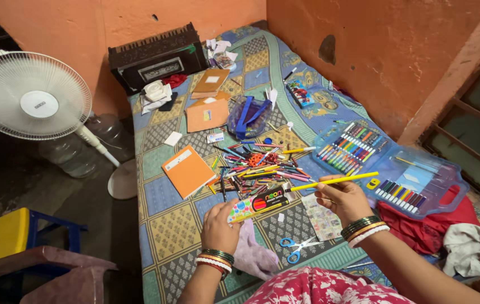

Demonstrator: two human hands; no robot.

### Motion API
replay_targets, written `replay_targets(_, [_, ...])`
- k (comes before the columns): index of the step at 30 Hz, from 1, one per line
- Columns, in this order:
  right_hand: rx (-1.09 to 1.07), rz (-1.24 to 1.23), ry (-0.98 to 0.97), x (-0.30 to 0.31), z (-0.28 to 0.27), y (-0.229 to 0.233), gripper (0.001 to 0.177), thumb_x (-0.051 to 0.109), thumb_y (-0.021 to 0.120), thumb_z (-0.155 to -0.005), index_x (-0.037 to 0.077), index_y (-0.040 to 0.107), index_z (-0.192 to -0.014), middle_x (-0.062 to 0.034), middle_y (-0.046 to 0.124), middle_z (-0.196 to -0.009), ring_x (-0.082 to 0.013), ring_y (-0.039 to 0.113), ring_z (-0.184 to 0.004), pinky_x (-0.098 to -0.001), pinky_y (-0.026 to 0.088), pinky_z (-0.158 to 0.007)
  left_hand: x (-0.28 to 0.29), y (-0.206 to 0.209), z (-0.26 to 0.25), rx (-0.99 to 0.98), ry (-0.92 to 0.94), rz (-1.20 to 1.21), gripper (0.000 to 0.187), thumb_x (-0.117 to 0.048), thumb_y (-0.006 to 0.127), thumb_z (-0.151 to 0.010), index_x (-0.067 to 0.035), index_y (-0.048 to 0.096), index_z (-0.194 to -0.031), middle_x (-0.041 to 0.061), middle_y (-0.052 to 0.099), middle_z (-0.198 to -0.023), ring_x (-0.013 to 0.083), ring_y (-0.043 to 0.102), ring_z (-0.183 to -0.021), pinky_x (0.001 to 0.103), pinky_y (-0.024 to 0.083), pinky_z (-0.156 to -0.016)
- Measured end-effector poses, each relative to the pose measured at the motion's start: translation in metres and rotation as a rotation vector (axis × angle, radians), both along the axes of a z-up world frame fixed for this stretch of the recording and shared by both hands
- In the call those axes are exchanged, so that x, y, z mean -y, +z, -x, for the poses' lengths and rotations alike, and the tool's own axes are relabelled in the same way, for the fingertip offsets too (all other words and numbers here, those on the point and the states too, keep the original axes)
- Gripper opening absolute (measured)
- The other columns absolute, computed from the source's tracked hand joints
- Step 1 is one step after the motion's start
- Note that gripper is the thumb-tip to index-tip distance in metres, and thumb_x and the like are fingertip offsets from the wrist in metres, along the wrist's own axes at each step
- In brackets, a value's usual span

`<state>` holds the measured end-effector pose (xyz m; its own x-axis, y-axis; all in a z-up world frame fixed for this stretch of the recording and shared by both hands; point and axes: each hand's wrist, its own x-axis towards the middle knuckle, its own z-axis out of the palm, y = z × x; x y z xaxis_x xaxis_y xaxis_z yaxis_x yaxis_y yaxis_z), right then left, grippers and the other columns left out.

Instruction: The person organizes stationery items on a patterned bedspread. They handle a book, a Mickey Mouse toy, and various pens, picking them up, inspecting them, and placing them into a clear plastic case or onto a nearby stack.

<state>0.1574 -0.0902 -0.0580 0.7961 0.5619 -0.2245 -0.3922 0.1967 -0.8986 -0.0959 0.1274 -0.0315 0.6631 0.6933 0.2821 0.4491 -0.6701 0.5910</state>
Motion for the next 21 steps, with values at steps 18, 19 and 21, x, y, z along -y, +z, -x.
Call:
replay_targets(18, [-0.007,0.056,0.133,-0.022,0.021,0.004,0.017,0.004,0.071,-0.089,0.002,0.069,-0.106,-0.0086,0.073,-0.095,-0.0168,0.070,-0.083,-0.0312,0.058,-0.073,0.000,-0.005,0.002,0.031,-0.055,-0.001,0.057,-0.006,0.078,-0.072,-0.023,0.071,-0.126,0.008,0.067,-0.119,0.0319,0.059,-0.116,0.042,0.048,-0.100])
replay_targets(19, [0.000,0.072,0.146,-0.022,0.021,0.004,0.018,0.004,0.071,-0.089,0.002,0.070,-0.106,-0.0081,0.073,-0.094,-0.0159,0.070,-0.082,-0.0305,0.057,-0.072,-0.001,-0.006,0.003,0.034,-0.055,-0.006,0.057,-0.006,0.077,-0.072,-0.023,0.071,-0.125,0.008,0.067,-0.119,0.0322,0.059,-0.117,0.043,0.048,-0.100])
replay_targets(21, [0.020,0.111,0.159,-0.022,0.021,0.002,0.018,0.004,0.072,-0.088,0.001,0.070,-0.106,-0.0074,0.072,-0.091,-0.0145,0.068,-0.079,-0.0295,0.057,-0.070,-0.001,-0.007,0.003,0.039,-0.056,-0.017,0.057,-0.004,0.075,-0.071,-0.023,0.071,-0.125,0.009,0.067,-0.119,0.0327,0.059,-0.117,0.043,0.048,-0.100])
